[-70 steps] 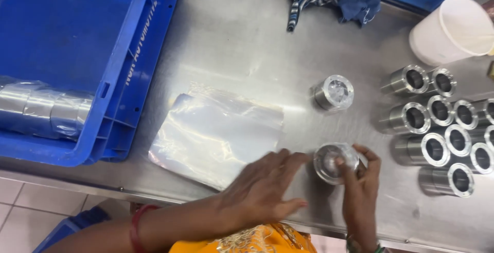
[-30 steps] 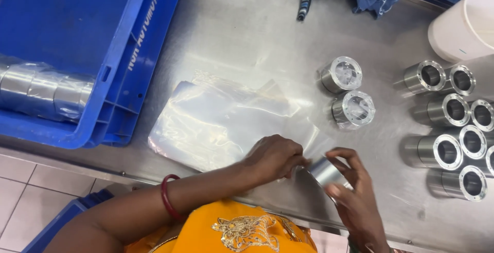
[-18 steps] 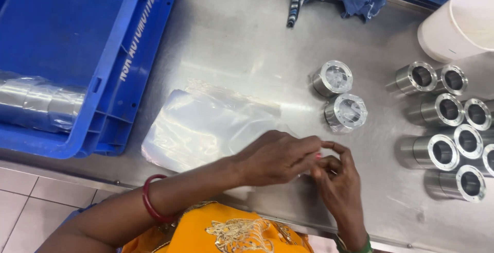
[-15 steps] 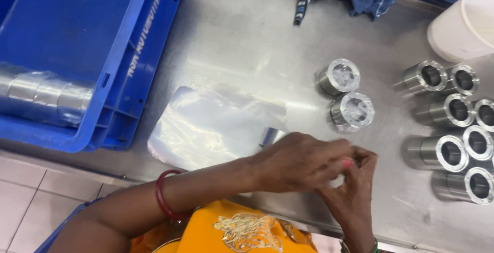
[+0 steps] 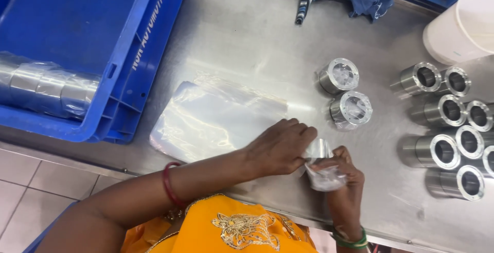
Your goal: Cleaning metal rings with a cloth and packaging them into plastic bags and crates.
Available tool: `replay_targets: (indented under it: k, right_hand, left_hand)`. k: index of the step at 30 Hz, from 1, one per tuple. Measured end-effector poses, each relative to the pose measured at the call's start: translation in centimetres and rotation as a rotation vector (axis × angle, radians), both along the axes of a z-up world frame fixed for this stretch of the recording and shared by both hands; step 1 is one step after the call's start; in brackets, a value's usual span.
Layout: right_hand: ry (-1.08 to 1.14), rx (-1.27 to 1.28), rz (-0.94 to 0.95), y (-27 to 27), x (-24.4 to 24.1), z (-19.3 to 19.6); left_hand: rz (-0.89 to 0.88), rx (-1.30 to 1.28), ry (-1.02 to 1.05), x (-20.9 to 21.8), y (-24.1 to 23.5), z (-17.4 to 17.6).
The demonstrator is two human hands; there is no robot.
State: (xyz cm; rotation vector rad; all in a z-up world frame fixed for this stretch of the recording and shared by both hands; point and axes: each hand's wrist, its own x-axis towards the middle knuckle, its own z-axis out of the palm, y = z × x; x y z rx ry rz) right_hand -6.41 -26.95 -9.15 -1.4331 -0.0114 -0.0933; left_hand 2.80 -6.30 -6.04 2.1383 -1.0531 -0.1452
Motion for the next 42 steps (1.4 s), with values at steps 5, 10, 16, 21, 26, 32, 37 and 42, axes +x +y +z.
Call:
replay_targets:
  k: [5,10,16,21,26,32,37,42]
  right_hand:
    - [-0.108,-0.925,-0.204,2.0,-0.6,2.7]
    - [-0.153,-1.149,-0.218,2.3,-0.4,1.5]
    - [-0.052,-1.062,-0.364,1.9,2.4,2.5]
    - [-0.014,-0.804,-0.146,3.6,7.0,6.9]
    - [0.002,-0.683,0.081,14.6,10.5,12.9]
    - [0.015,-0.591,0.753,23.8,14.7,10.5]
    - [-0.407,-1.050,0.768,25.5,15.8,8.5]
    - [-0.697,-1.055,0.456,16.1,16.0,11.6]
  left_hand:
    - [0.182,-0.066,-0.114,-0.4,-3.0,1.3]
    - [0.169,-0.003,0.303,-1.1,-1.5,4.0]
    - [0.180,-0.119,-0.046,-6.6,4.1,3.6]
    - [0.203,0.257,0.024,-7.9,7.2,2.8]
    - [0.104,0.380,0.081,-8.0,7.4,2.8]
    - [0.212,0.249,-0.053,-8.4,6.8,1.3]
    - [0.256,0.159,-0.104,-8.2,6.9,1.8]
    - [0.145,0.114,-0.075,-7.3,7.4,-1.4]
